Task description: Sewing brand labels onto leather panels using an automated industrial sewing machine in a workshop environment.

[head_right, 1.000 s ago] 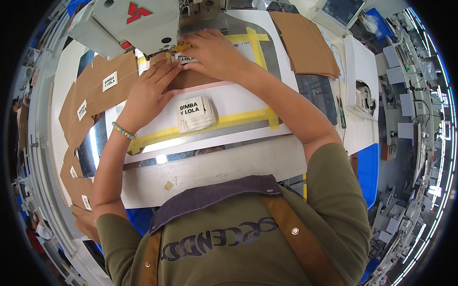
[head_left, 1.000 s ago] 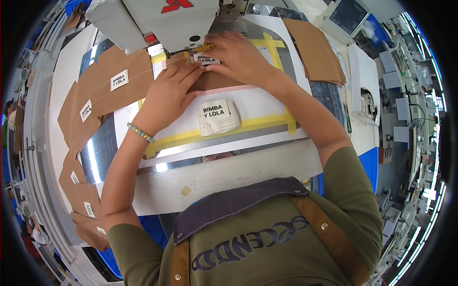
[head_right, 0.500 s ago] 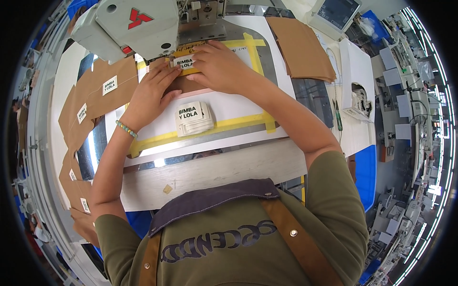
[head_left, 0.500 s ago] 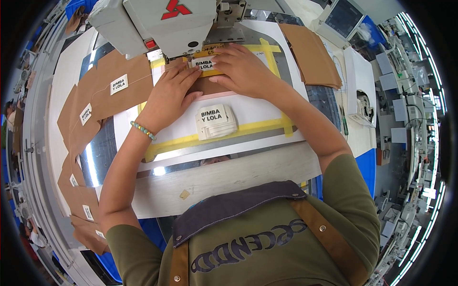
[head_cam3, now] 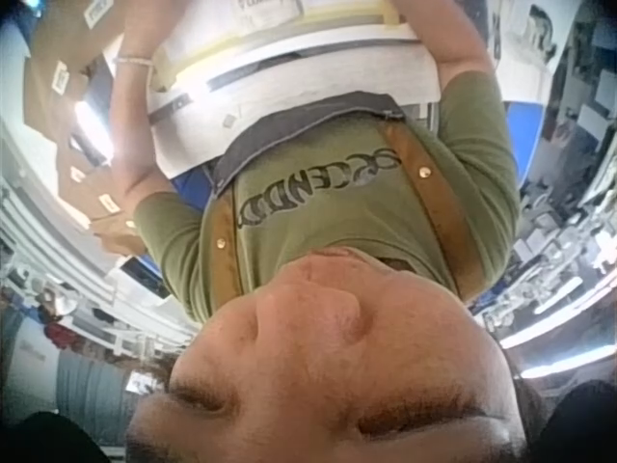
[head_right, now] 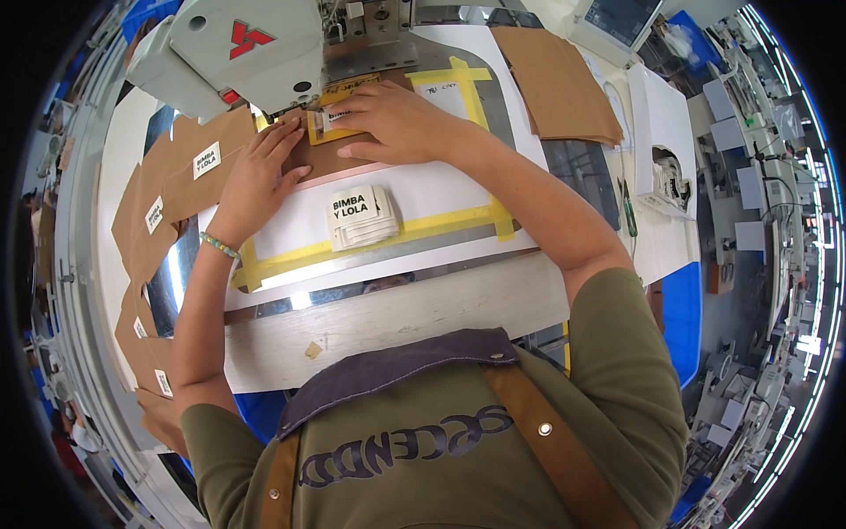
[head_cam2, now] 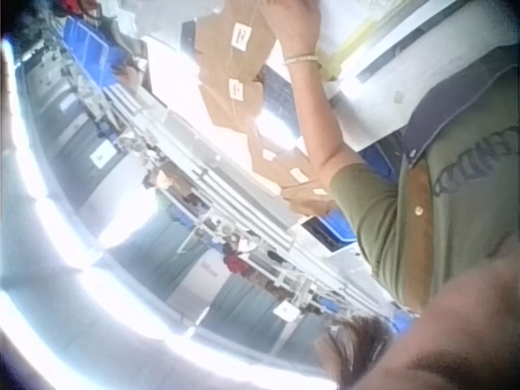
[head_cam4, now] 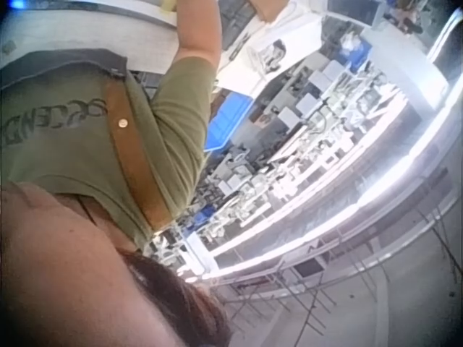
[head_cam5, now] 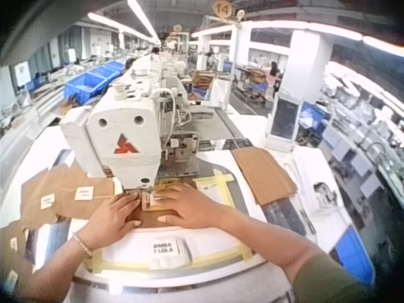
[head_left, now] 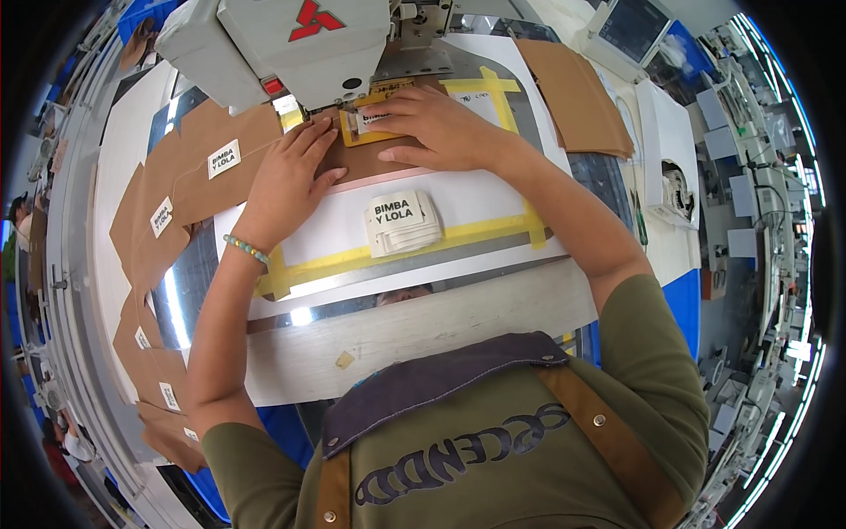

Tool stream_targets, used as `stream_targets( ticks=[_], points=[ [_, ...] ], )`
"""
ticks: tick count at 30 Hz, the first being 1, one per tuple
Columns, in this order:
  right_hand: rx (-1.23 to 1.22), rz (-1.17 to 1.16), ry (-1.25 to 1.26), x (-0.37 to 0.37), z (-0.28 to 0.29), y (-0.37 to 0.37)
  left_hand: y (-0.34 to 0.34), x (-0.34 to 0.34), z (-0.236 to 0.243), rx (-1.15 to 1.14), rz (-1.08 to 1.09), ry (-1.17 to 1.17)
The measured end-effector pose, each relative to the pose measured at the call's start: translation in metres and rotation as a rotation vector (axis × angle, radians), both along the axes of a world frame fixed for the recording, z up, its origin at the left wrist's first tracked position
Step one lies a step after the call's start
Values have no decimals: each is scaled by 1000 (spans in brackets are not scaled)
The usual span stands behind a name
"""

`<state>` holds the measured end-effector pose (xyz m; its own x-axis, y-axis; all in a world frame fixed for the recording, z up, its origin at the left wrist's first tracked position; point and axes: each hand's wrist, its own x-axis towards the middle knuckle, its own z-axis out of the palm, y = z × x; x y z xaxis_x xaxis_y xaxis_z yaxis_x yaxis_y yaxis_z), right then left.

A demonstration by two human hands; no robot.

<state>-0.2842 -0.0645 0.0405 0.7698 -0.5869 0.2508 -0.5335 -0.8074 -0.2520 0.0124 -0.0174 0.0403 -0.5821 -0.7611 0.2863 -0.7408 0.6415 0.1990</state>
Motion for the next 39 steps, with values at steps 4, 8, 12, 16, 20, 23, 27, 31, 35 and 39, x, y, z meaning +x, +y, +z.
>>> stream_targets(
  ticks=[4,8,12,16,20,23,27,31,35,39],
  points=[
    [40,17,4,0,5,-1,0,-4,5,53,12,-2],
    [58,8,-8,-1,9,1,-1,-2,5,26,-21,-2],
    [53,2,40,-2,8,0,-1,-3,10,16,-14,35],
    [55,-4,11,-2,5,-2,-1,-1,15,-8,-37,109],
    [53,-16,-5,1,3,-9,0,5,21,7,-36,90],
    [84,-51,2,3,5,-13,-3,7,16,17,-50,94],
    [57,-65,-21,3,-4,-17,-4,2,12,-34,-52,53],
    [119,-64,-86,2,-1,-15,-8,-2,10,-21,-62,61],
    [83,-96,-7,-11,8,-2,-11,-4,10,-10,-43,57],
    [63,-155,-11,-37,7,10,-12,-3,12,7,-56,59]
  ],
)
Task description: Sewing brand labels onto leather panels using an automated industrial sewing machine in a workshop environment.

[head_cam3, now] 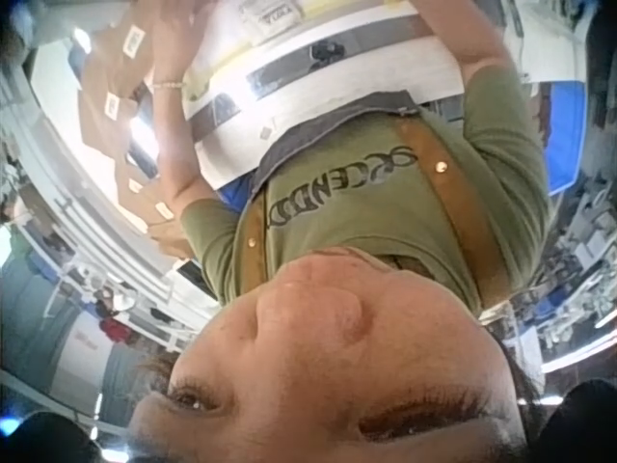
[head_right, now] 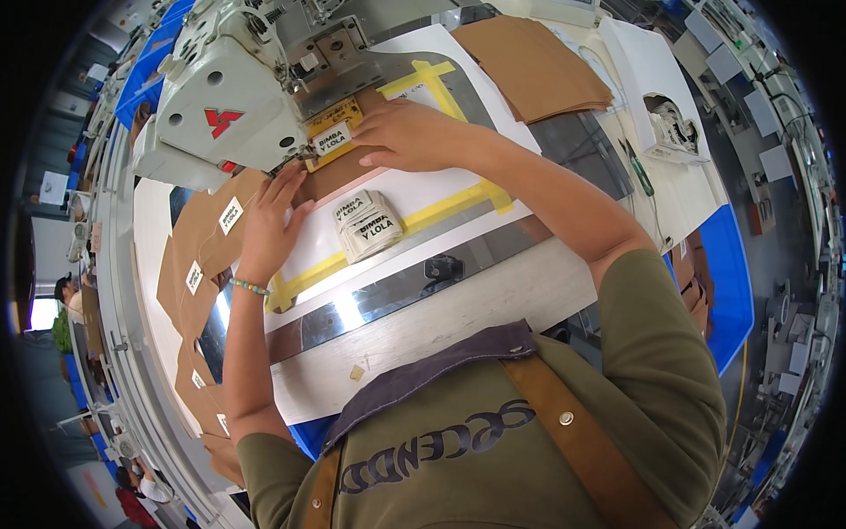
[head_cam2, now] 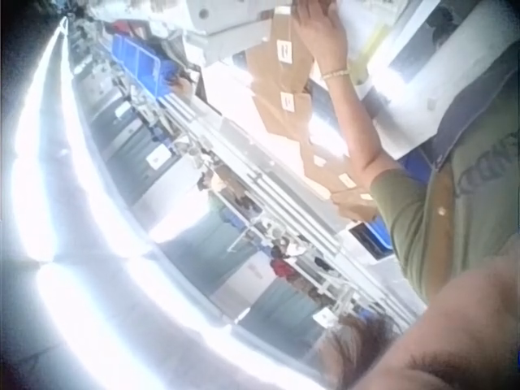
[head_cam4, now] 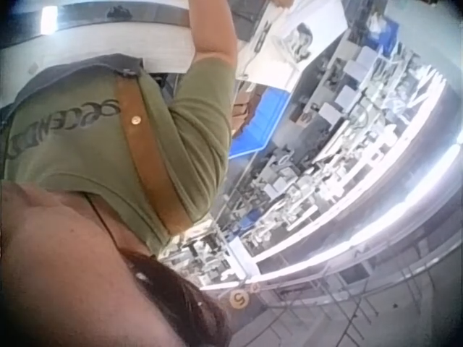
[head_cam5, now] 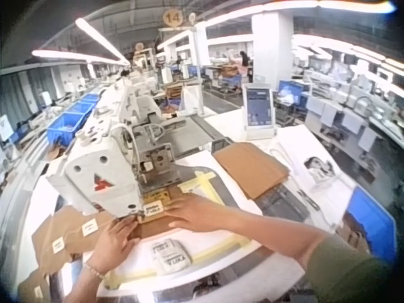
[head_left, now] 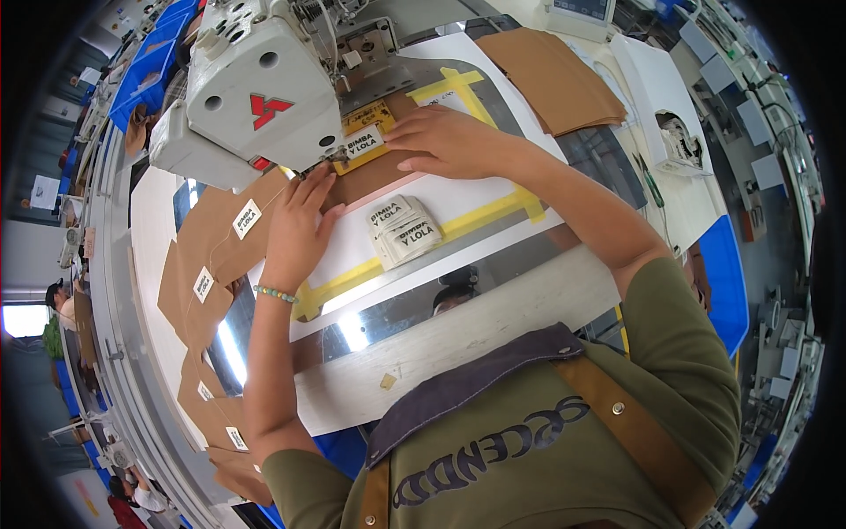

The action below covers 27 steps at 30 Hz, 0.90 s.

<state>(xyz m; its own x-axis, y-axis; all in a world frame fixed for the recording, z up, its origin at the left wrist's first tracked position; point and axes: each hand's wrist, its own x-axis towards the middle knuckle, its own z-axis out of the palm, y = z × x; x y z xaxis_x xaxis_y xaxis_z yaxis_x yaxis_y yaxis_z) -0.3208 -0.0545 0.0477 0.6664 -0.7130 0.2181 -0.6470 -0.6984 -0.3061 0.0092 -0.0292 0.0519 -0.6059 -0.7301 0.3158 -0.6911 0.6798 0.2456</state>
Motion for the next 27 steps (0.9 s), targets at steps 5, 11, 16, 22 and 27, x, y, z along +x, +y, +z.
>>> stream_targets(
  ticks=[5,11,16,22,27],
  points=[
    [-54,-116,-175,-23,-5,-10,-1,1,2,-30,-8,-33],
    [-202,-280,-398,-52,-18,-29,-1,-9,-3,23,-15,48],
    [-19,-349,-467,-56,-18,-34,-8,-9,-10,-42,-31,-25],
    [-60,-304,-386,-58,-26,-34,-9,-12,-9,36,-13,-11],
    [-36,-287,-394,-61,-29,-36,-11,-11,-6,45,-22,-11]
  ],
)
